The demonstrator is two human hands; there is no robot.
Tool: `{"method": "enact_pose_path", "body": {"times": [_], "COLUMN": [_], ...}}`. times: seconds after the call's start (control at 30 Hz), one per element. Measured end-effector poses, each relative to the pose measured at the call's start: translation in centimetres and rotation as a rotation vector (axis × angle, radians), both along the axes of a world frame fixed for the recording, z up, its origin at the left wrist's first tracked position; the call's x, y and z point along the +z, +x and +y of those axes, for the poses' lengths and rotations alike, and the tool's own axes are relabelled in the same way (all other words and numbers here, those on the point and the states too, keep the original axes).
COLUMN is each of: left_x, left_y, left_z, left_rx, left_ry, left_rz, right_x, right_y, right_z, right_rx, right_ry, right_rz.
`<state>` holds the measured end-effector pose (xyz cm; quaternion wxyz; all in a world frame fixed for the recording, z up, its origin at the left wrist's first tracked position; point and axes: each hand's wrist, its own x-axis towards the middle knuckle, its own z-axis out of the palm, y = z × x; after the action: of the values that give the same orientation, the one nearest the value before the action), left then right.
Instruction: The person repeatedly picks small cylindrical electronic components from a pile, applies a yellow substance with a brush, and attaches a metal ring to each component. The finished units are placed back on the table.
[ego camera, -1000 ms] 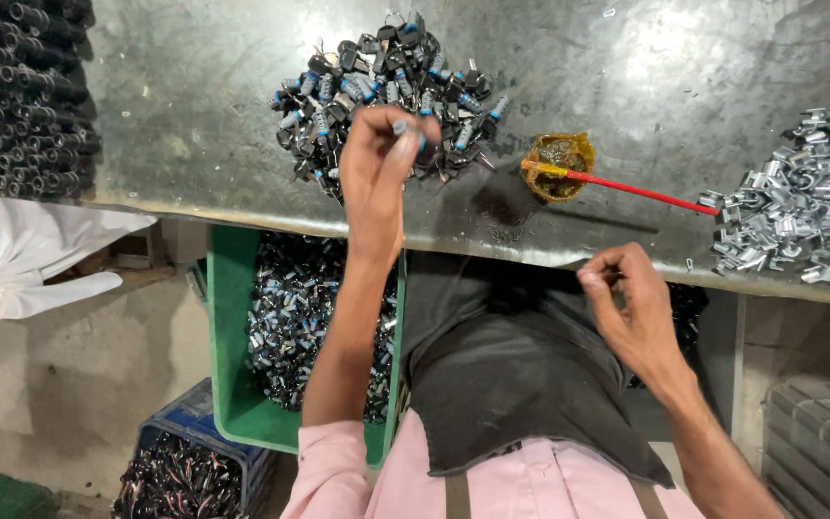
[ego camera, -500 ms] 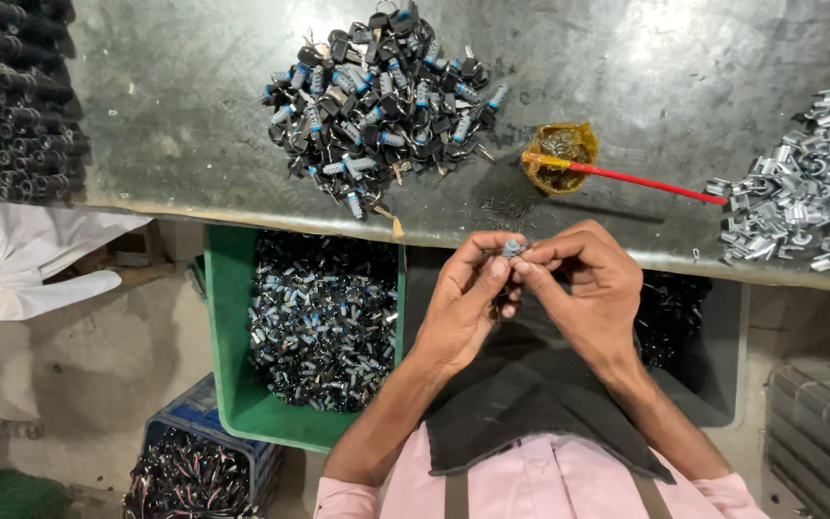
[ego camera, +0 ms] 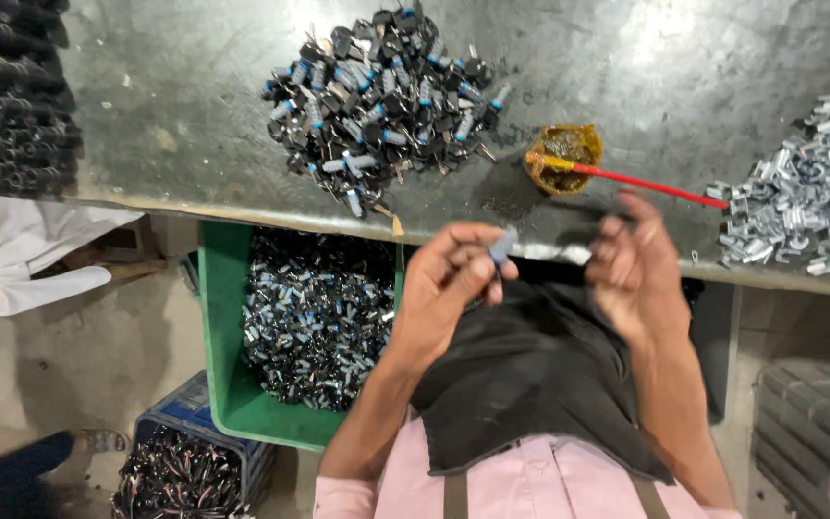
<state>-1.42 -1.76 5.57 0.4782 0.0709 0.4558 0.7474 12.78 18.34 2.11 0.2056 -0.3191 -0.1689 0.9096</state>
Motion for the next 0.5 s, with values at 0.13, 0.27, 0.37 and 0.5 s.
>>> {"method": "enact_pose_path", "body": {"times": [0.13, 0.27, 0.37, 0.5], "left_x": [-2.4, -4.6, -5.2, -5.2], "left_y": [-0.4, -1.2, -1.3, -1.2], "left_z": [2.0, 4.3, 5.4, 5.6], "left_rx": [0.115, 0.163, 0.183, 0.143], "left_ry": [0.012, 0.097, 0.077, 0.115], "left_rz": [-0.125, -0.281, -0.361, -0.402], "right_x": [0.8, 3.1, 3.7, 2.7], "right_y": [-0.4, 0.9, 1.5, 1.5], "right_z": [2.0, 1.3, 1.0, 0.5], "right_rx": [-0.217, -0.214, -0.237, -0.278], "right_ry": [0.444, 1.115, 1.062, 0.844], "right_rz": [-0.301, -0.401, -0.302, -0.195]}}
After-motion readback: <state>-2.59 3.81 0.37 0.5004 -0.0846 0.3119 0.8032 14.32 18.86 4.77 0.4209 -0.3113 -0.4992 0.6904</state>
